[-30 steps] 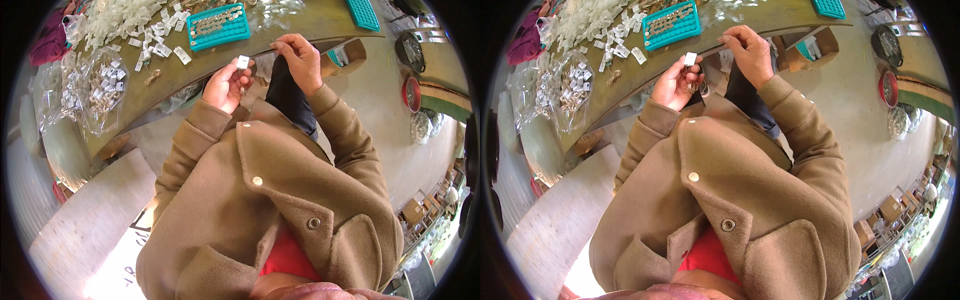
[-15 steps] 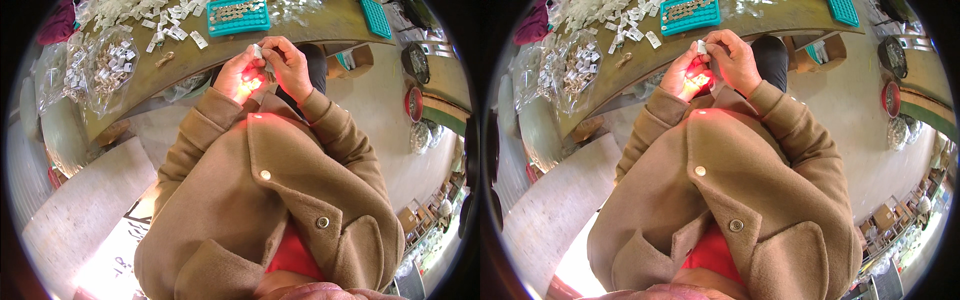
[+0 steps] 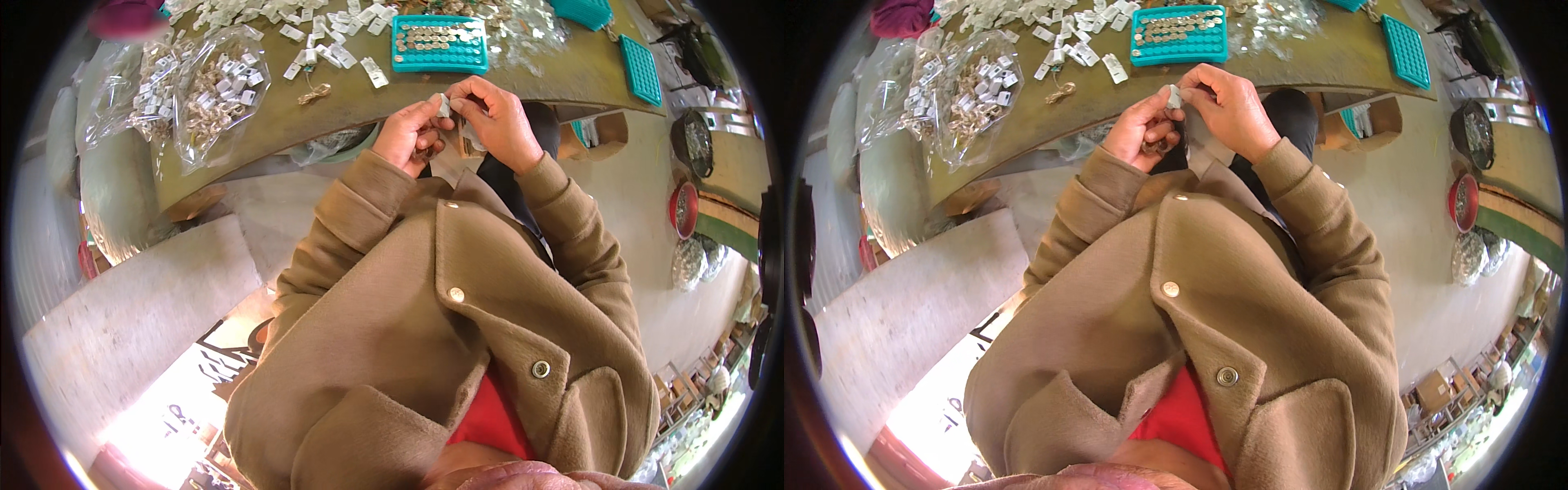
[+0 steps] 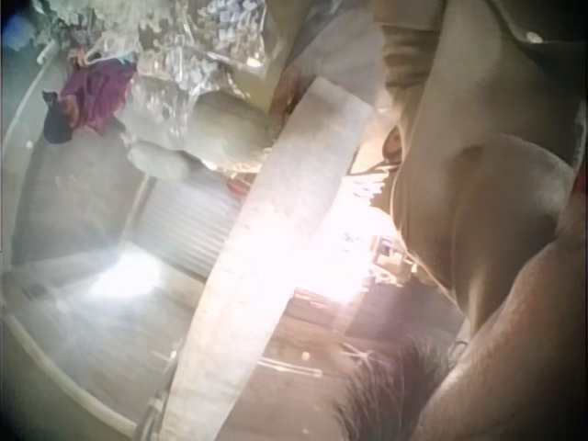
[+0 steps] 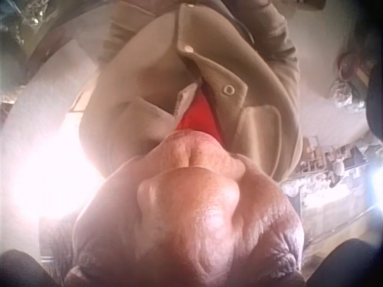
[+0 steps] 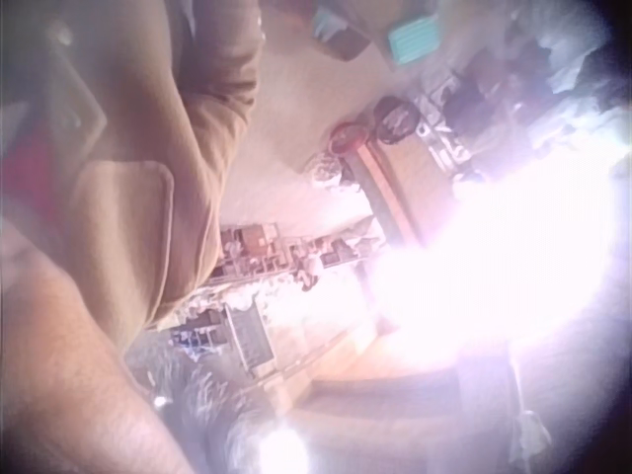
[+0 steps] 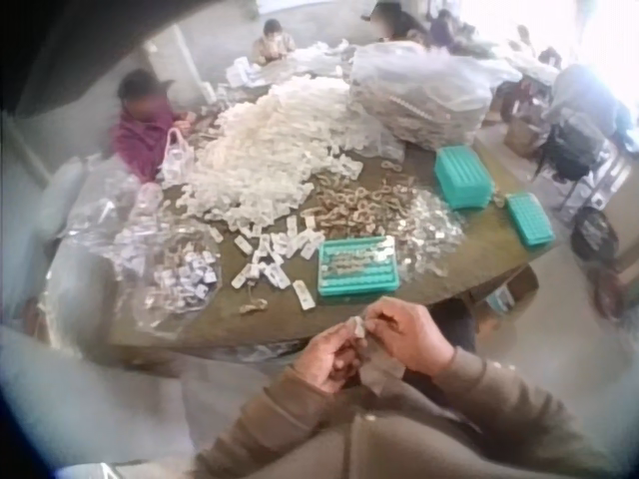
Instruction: The person repeatedly picks small white plastic housings and metal contacts from a table, inserts the contacts into the housings, and places the assembled units into a teal tray. The process is repeated continuously throughout the clip.
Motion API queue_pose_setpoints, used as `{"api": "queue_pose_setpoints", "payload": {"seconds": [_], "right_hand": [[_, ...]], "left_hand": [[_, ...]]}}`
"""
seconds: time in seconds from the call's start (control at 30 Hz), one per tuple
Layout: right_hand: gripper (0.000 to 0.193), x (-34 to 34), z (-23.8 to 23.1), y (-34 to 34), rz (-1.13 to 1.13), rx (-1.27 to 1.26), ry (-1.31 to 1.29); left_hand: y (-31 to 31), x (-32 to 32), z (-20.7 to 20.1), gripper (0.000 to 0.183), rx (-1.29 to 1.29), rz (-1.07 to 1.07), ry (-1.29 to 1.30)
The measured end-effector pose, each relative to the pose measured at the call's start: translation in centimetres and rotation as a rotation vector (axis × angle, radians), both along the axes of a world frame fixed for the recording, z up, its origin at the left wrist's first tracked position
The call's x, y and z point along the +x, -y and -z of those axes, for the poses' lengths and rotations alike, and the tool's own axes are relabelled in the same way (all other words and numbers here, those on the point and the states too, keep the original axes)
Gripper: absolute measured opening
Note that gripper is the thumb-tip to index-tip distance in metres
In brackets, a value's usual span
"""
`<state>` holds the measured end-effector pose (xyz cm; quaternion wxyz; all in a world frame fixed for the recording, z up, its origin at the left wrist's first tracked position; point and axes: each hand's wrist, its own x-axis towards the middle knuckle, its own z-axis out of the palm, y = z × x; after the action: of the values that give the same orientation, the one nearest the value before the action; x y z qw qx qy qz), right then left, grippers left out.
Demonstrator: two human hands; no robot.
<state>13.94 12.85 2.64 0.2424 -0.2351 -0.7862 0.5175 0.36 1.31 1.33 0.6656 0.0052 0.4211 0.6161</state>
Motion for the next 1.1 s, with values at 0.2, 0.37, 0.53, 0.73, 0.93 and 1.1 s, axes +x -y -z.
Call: {"api": "queue_pose_setpoints", "payload": {"seconds": [0.2,0.37,0.53,0.73,0.93,1.1], "right_hand": [[0.009,-1.8,-0.4,0.6,-0.069,0.163,0.001],[0.009,-4.3,-0.7,1.2,-0.14,0.206,-0.062],[0.011,-7.0,-0.3,2.2,-0.122,0.152,-0.062],[0.009,-8.5,0.6,3.5,-0.201,0.037,-0.036],[0.011,-8.9,0.3,3.9,-0.196,0.061,-0.052],[0.015,-9.6,-0.8,3.7,-0.106,-0.285,-0.033]], "left_hand": [[1.0,-0.7,0.6,0.021,0.009,-0.055,-0.002],[2.3,-3.2,0.6,0.017,0.083,-0.124,-0.215],[4.8,-8.6,-0.3,0.016,0.117,-0.446,-0.304],[4.0,-15.4,0.6,0.024,-0.304,-0.398,-1.271],[2.8,-15.7,2.2,0.019,-0.37,-0.291,-1.605],[4.2,-12.3,-0.5,0.003,0.007,-0.349,-0.863]]}}
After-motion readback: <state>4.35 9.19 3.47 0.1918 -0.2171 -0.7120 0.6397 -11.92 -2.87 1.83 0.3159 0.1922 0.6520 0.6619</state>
